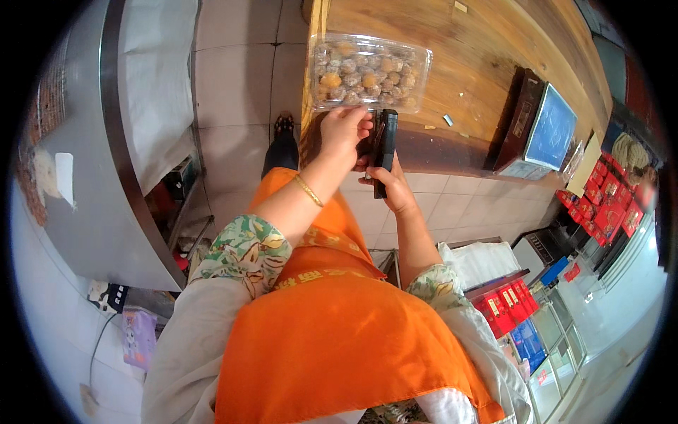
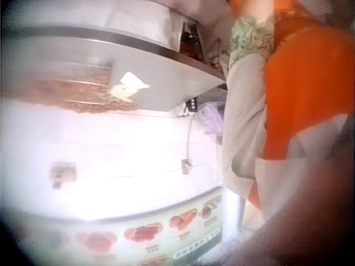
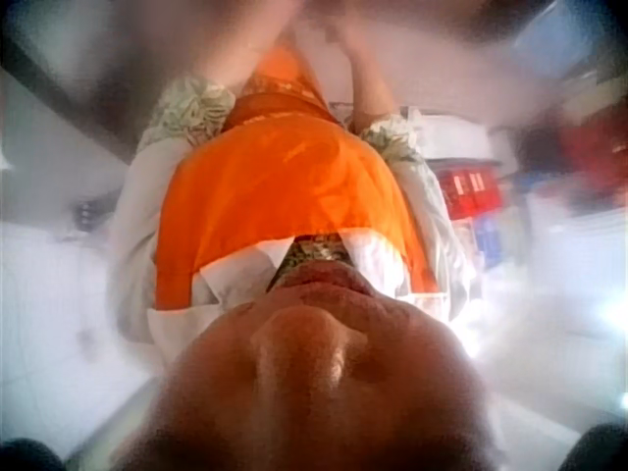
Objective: The person repeatedly picks up clear plastic containers filled with round brown items and uses a handheld stapler to seal the edges. The sealed containers are placed on a wooden table next to a digital scale. The person continues this process throughout the clip.
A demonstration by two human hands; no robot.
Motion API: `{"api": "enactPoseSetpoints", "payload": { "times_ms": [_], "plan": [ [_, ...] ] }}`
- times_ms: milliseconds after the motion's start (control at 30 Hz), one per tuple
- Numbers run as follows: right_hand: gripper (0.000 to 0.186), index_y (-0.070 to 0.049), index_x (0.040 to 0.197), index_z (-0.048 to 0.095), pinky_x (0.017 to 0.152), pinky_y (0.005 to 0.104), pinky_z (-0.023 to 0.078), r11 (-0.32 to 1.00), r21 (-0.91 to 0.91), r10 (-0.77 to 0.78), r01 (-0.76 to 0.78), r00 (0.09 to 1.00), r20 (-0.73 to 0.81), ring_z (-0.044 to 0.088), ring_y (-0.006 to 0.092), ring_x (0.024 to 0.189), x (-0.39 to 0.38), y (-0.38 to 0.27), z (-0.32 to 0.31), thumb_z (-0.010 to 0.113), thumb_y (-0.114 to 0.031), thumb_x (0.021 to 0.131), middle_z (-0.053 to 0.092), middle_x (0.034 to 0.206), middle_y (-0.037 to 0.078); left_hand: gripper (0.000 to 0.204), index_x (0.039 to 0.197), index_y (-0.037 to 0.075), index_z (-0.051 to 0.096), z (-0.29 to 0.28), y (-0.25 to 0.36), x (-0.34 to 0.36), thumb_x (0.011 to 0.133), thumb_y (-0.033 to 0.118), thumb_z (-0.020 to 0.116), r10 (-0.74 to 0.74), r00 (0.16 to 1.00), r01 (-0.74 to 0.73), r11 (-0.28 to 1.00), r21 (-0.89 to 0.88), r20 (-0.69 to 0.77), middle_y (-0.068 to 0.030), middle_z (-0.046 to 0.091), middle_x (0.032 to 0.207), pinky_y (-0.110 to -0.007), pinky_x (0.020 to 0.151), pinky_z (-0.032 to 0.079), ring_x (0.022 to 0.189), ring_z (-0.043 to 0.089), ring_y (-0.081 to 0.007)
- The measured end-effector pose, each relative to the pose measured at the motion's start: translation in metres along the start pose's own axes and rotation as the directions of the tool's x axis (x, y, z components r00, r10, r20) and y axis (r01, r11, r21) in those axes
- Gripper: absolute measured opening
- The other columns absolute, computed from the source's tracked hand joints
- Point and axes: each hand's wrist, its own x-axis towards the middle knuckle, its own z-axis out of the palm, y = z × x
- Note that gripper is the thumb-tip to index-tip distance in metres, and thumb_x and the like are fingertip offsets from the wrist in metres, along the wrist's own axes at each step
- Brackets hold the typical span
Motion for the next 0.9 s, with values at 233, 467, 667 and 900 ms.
{"api": "enactPoseSetpoints", "payload": {
  "times_ms": [233,467,667,900],
  "plan": [
    [0.055,-0.009,0.120,0.034,0.072,0.0343,0.048,1.000,0.024,0.005,-0.005,1.000,0.012,0.055,0.0196,0.089,0.001,-0.007,0.001,0.053,-0.006,0.069,0.055,0.096,0.007,0.009,0.082,0.002,0.055,-0.001,-0.002,0.003,0.077,0.008,0.059,-0.013,0.999,0.013,1.000,0.023,0.033,-0.0047,0.058,0.072,-0.021,0.052,0.043,0.060,0.053,-0.0102],
    [0.049,-0.002,0.118,0.038,0.078,0.0393,0.048,0.999,0.042,-0.033,0.031,0.998,0.049,0.055,0.0236,0.092,0.006,0.001,-0.004,0.051,-0.008,0.071,0.054,0.104,0.011,0.011,0.081,0.003,0.055,0.001,0.001,-0.002,0.075,0.010,0.062,0.000,1.000,-0.002,0.996,0.089,0.030,-0.0032,0.057,0.071,-0.022,0.052,0.042,0.059,0.051,-0.0097],
    [0.050,0.000,0.117,0.039,0.080,0.0412,0.048,0.994,0.110,-0.011,-0.001,0.994,0.106,0.054,0.0247,0.092,0.002,0.002,-0.007,0.052,-0.010,0.070,0.054,0.104,0.012,0.014,0.080,0.003,0.056,0.006,0.005,-0.010,0.075,0.014,0.062,0.022,1.000,-0.020,0.991,0.129,-0.010,-0.0028,0.057,0.071,-0.023,0.053,0.041,0.058,0.049,-0.0094],
    [0.049,0.001,0.114,0.041,0.079,0.0428,0.047,0.993,0.118,0.002,-0.018,0.991,0.130,0.053,0.0275,0.094,0.000,0.002,-0.012,0.053,-0.012,0.068,0.053,0.099,0.012,0.013,0.076,0.001,0.055,0.003,-0.001,-0.004,0.075,0.013,0.061,0.091,0.995,-0.094,0.990,0.108,0.037,-0.0035,0.058,0.070,-0.022,0.054,0.041,0.059,0.051,-0.0093]
  ]
}}
